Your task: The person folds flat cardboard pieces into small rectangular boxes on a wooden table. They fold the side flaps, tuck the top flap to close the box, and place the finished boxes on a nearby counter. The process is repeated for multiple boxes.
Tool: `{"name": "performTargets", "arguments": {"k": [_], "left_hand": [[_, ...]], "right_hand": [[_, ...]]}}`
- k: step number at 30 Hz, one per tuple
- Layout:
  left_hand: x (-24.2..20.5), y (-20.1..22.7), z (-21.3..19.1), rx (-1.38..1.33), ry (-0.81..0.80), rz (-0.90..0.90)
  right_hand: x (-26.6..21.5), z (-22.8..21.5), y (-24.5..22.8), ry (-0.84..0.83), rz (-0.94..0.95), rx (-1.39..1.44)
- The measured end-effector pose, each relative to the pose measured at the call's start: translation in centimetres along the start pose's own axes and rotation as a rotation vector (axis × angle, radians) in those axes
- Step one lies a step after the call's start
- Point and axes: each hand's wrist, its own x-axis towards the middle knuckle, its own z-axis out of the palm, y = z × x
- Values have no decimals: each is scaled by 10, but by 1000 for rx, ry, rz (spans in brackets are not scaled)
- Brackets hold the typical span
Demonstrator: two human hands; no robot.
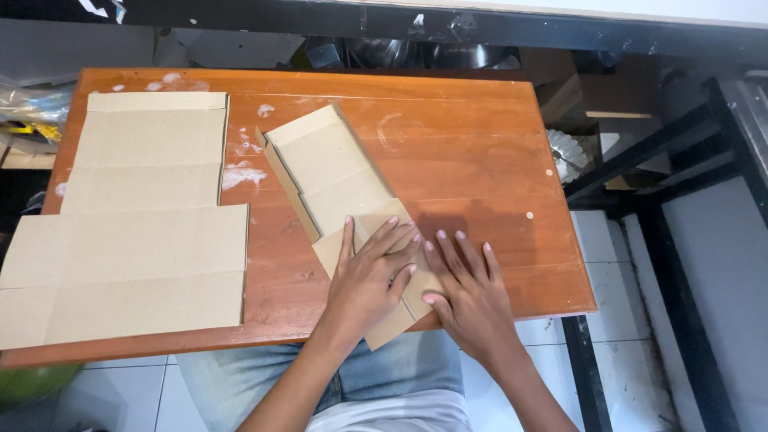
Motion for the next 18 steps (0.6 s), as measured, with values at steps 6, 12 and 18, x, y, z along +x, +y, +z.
{"name": "performTargets", "arguments": {"k": [6, 12, 18], "left_hand": [[2, 0, -2, 3, 0, 12], [-2, -7, 7, 91, -34, 35], [-22, 10, -22, 135, 255, 86]], "right_hand": [[-30, -15, -10, -4, 80, 4], [-66, -31, -13, -45, 100, -6], [-44, -63, -2, 78, 240, 571]]}}
